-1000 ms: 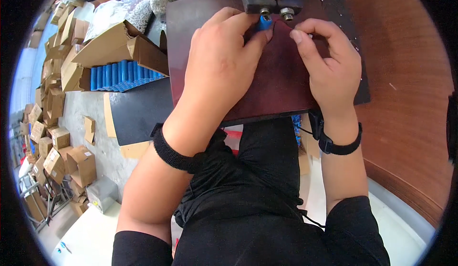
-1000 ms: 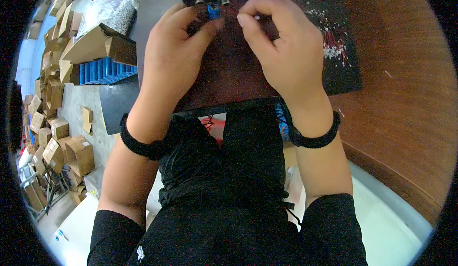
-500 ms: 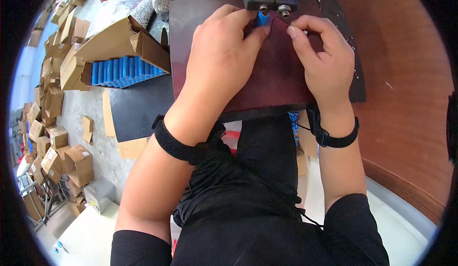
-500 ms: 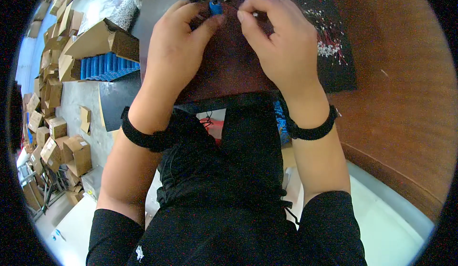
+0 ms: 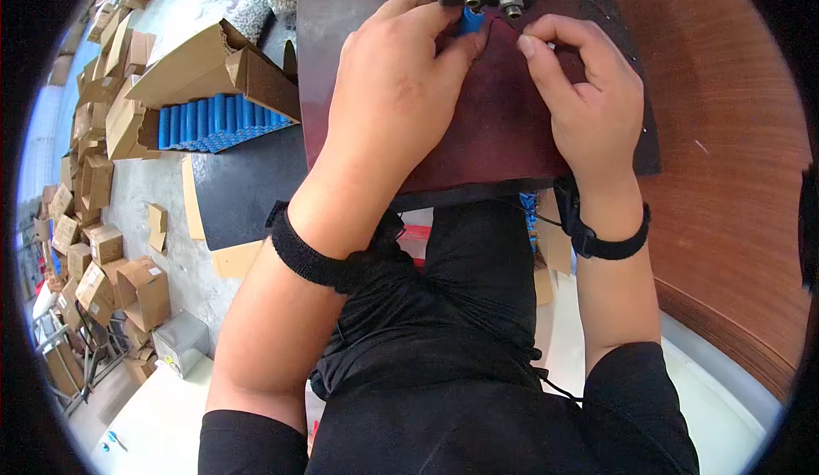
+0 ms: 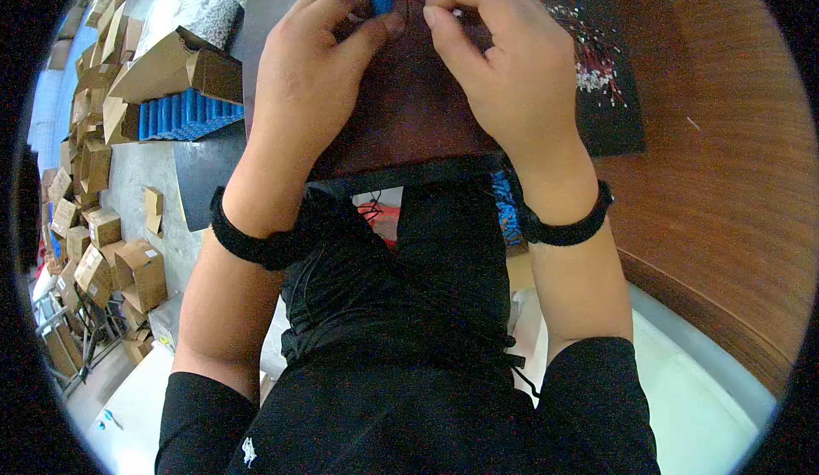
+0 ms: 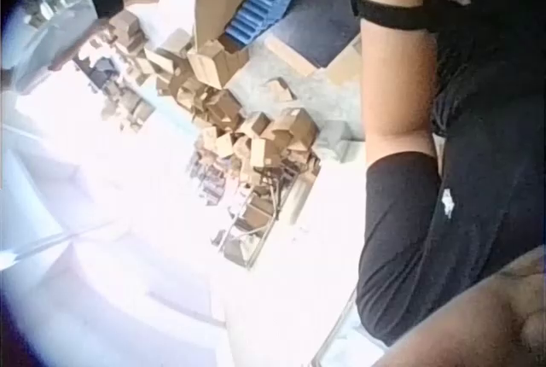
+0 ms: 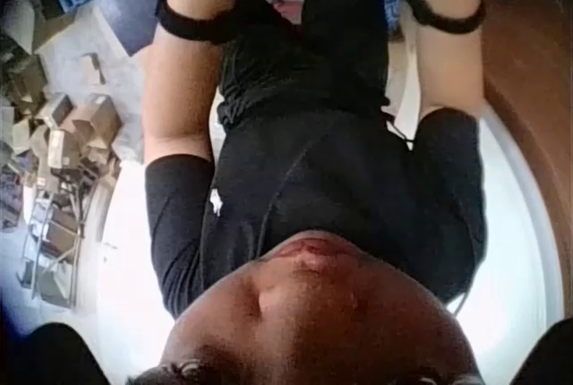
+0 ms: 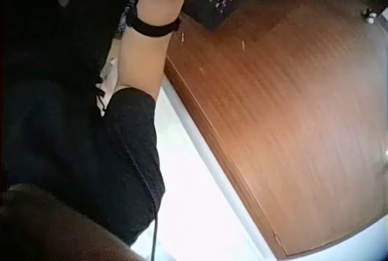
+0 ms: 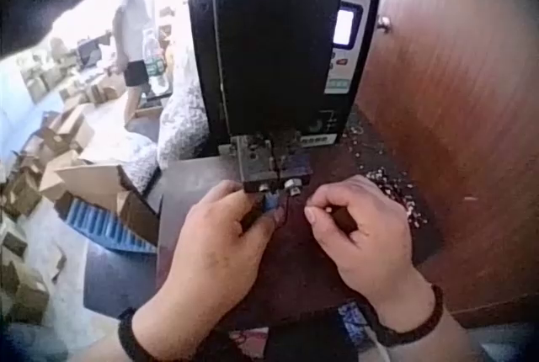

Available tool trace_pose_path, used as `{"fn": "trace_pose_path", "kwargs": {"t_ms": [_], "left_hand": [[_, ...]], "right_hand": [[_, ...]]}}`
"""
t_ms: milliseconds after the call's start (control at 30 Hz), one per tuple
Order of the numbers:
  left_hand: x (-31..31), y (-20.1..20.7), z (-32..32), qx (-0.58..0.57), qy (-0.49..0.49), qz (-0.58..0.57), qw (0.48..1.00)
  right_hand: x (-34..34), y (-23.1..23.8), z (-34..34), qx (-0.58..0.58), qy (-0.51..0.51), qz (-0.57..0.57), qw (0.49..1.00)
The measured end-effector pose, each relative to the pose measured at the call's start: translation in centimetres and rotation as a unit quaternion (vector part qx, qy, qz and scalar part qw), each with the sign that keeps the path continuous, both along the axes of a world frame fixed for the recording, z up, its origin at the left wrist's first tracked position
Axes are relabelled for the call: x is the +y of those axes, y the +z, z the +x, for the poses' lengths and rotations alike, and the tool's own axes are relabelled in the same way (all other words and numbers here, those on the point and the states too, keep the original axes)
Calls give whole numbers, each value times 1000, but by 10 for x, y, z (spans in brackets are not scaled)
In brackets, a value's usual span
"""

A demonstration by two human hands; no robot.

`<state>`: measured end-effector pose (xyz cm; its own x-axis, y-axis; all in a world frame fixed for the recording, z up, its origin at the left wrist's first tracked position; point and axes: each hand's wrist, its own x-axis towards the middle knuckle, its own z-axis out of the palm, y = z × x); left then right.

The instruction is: The person picks up a battery and a wire, positions them under a spot welder, and welds the wire to the battery terminal. This process is repeated for several batteries, which are then set aside.

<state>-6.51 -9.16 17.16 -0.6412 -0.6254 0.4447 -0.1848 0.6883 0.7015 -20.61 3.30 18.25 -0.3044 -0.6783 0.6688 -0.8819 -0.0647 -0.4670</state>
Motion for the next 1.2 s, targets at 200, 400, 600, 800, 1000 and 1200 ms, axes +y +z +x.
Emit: {"fn": "trace_pose_path", "kwargs": {"t_ms": [200, 400, 600, 800, 1000, 1200], "left_hand": [[0, -2, 0, 9, 2, -7, 1000], [2, 2, 2, -9, 5, 16, 1000], [2, 1, 1, 3, 5, 3, 1000], [1, 1, 0, -3, 7, 5, 1000], [1, 0, 0, -2, 6, 15, 1000], [3, 4, 1, -18, 16, 10, 1000]], "right_hand": [[1, 1, 5, -60, -8, 8, 998], [1, 1, 6, -113, -6, 28, 993], [3, 2, 4, -83, -13, 27, 996], [4, 1, 2, -51, -6, 24, 998], [3, 3, 2, 6, -3, 8, 1000], [3, -1, 2, -28, 1, 10, 1000]]}}
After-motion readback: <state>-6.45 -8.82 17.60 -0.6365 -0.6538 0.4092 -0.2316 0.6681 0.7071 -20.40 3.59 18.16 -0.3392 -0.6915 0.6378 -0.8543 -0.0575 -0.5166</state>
